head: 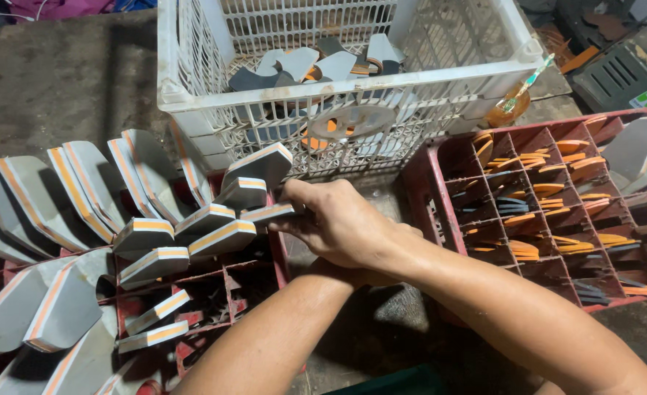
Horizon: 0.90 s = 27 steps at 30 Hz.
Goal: The person assembles shoe components by attaching orange insoles to grey shoe soles. They pick up each sole, align the insole, press it into place, and place the assembled unit into a red crate.
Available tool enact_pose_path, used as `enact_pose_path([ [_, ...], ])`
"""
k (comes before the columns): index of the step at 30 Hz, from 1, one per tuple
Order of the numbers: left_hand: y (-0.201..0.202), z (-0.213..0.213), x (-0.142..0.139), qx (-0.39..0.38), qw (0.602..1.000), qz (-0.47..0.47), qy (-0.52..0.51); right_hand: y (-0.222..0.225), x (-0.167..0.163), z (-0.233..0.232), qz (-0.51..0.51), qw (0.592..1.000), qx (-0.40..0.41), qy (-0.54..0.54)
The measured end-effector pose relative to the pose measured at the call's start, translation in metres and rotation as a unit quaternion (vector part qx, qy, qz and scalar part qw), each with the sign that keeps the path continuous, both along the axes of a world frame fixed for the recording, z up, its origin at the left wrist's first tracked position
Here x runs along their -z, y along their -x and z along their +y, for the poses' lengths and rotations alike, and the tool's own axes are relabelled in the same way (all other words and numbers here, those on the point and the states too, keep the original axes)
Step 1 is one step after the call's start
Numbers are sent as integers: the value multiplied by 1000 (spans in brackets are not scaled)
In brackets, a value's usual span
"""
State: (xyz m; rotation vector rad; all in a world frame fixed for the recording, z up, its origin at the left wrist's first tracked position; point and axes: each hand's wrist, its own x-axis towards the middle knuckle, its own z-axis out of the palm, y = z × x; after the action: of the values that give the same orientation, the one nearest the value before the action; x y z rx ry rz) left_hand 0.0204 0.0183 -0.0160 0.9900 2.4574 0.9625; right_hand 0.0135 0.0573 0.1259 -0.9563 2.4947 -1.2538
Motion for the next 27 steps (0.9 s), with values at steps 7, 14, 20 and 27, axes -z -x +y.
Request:
enact_pose_path([
  [7, 3, 2, -28, 23, 996, 3, 81, 19, 10, 29, -29, 994, 8, 105],
  [14, 0, -1, -46, 25, 991, -53, 123, 42, 14, 43, -128, 979, -107, 114],
  [20, -1, -3, -54, 23, 989, -47, 137, 37, -3, 42, -17, 998, -64, -23],
  [27, -1, -7, -64, -20, 976, -63, 209, 48, 13, 47, -109, 989, -67, 69],
])
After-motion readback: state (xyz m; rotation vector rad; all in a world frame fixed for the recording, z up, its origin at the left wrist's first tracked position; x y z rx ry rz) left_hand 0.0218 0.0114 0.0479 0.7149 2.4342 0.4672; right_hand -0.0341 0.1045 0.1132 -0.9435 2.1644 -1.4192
